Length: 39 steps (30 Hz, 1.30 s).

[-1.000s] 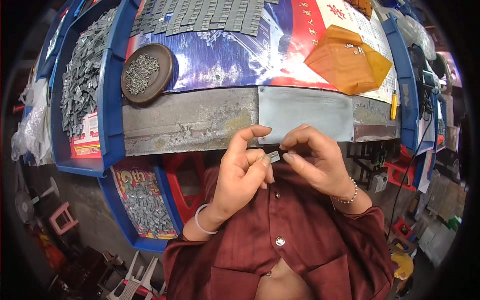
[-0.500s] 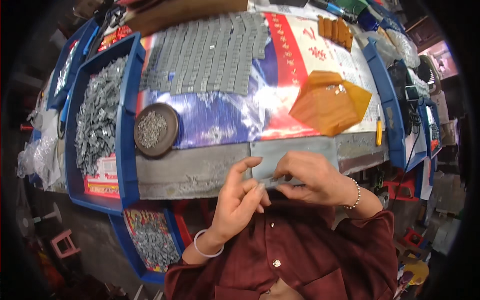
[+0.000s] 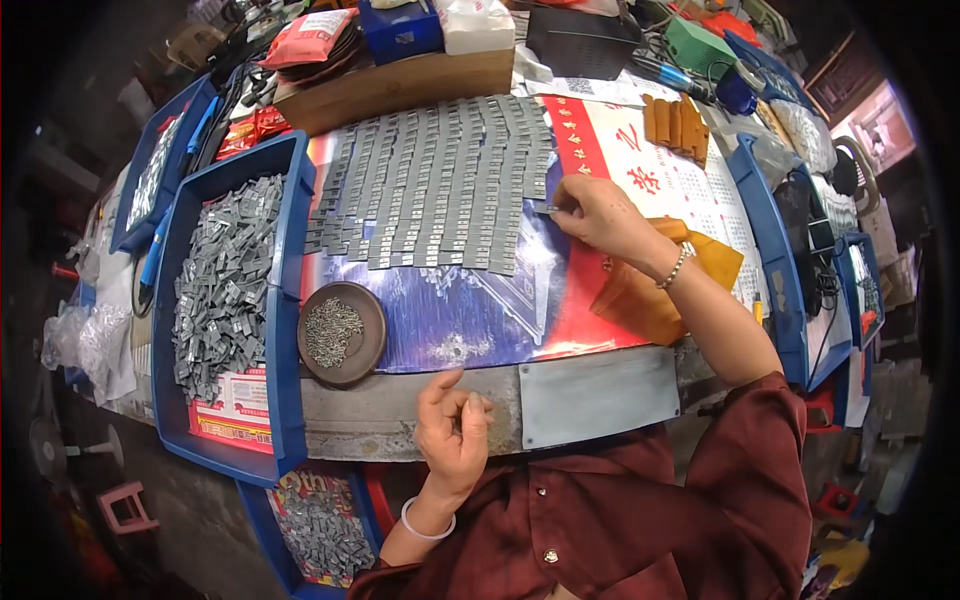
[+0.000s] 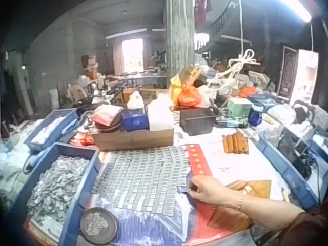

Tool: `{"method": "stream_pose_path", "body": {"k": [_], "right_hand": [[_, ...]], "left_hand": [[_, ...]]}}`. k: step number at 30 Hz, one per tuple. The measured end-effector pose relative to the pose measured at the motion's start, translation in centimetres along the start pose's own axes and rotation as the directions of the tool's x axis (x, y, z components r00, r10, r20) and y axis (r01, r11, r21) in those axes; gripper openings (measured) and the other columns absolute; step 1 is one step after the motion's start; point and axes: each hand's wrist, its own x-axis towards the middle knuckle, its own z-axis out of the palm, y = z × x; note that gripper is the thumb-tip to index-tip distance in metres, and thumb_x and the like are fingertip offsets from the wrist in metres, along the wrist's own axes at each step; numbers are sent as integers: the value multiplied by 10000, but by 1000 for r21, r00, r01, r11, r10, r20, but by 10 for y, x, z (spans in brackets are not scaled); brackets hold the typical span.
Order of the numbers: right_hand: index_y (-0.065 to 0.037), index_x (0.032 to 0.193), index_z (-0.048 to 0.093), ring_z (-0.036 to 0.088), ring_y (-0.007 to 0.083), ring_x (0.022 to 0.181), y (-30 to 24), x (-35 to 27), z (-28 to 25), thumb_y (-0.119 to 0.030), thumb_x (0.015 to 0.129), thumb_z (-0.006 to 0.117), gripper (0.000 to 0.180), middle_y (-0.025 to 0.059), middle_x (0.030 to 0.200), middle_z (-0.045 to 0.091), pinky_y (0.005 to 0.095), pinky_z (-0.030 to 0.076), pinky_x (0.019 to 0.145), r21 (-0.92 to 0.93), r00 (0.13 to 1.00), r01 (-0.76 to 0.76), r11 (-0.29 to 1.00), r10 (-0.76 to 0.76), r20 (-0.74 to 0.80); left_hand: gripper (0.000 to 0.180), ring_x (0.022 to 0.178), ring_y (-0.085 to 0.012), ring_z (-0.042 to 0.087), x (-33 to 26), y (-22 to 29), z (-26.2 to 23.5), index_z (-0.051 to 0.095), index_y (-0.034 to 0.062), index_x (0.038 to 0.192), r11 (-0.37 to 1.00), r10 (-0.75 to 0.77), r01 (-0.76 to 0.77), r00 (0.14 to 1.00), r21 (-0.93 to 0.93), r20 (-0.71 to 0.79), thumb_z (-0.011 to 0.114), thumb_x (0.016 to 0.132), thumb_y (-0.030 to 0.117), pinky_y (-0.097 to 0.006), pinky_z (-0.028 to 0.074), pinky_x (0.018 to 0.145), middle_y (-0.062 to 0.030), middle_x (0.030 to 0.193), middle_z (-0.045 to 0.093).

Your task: The worker is assembling small metal hardware components into finished units at an industrial workbench.

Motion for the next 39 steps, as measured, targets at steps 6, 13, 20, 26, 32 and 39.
{"method": "stream_pose_path", "body": {"k": [6, 13, 20, 26, 32, 39], "right_hand": [[20, 824, 543, 610, 350, 767, 0, 10, 11, -81, 770, 628, 143, 174, 791, 613, 416, 471, 683, -66, 1000, 21, 998, -20, 16], [17, 871, 509, 606, 282, 696, 6, 13, 17, -41, 785, 633, 162, 157, 749, 596, 351, 476, 638, -33, 997, 62, 997, -64, -40], [21, 867, 519, 608, 362, 732, -5, 8, 16, -43, 784, 604, 135, 196, 757, 601, 397, 475, 659, 24, 997, 35, 999, -33, -64], [7, 908, 556, 562, 269, 738, -69, -59, 7, -17, 816, 608, 109, 125, 796, 559, 348, 451, 680, -36, 988, 132, 991, -134, -75], [-7, 884, 562, 547, 295, 720, -116, -138, 31, 68, 747, 606, 163, 135, 809, 559, 364, 437, 649, -6, 968, 241, 970, -240, 69], [-7, 840, 552, 540, 303, 682, -129, -176, 70, 96, 724, 583, 159, 139, 764, 558, 367, 437, 620, 75, 946, 322, 944, -317, -67]], "left_hand": [[317, 581, -97, 594, 1, -6, 0, 436, -23, 1207, 996, 62, -60, 998, 69, -31, 530, 906, 7, -223, 487, 573, -77, 697, 637], [309, 567, -114, 603, 1, -6, 0, 455, -19, 1185, 995, 58, -55, 997, 79, -47, 545, 889, -5, -234, 489, 563, -79, 682, 640], [280, 642, -94, 577, -1, -7, -3, 447, -41, 1189, 991, 89, -89, 996, 104, 9, 498, 917, 4, -210, 492, 585, -94, 788, 628], [270, 625, -130, 624, -8, 9, -15, 540, -27, 1122, 957, 240, -238, 971, 164, 9, 543, 852, -48, -257, 499, 564, -91, 753, 642], [288, 622, -265, 631, -28, 54, -99, 609, -10, 1019, 807, 480, -433, 877, 401, -18, 609, 739, -82, -332, 501, 545, -131, 776, 634], [183, 769, -113, 608, 32, 94, -221, 599, -41, 1036, 853, 89, -3, 986, 522, -140, 569, 872, 33, -246, 487, 663, -73, 872, 645]]}}
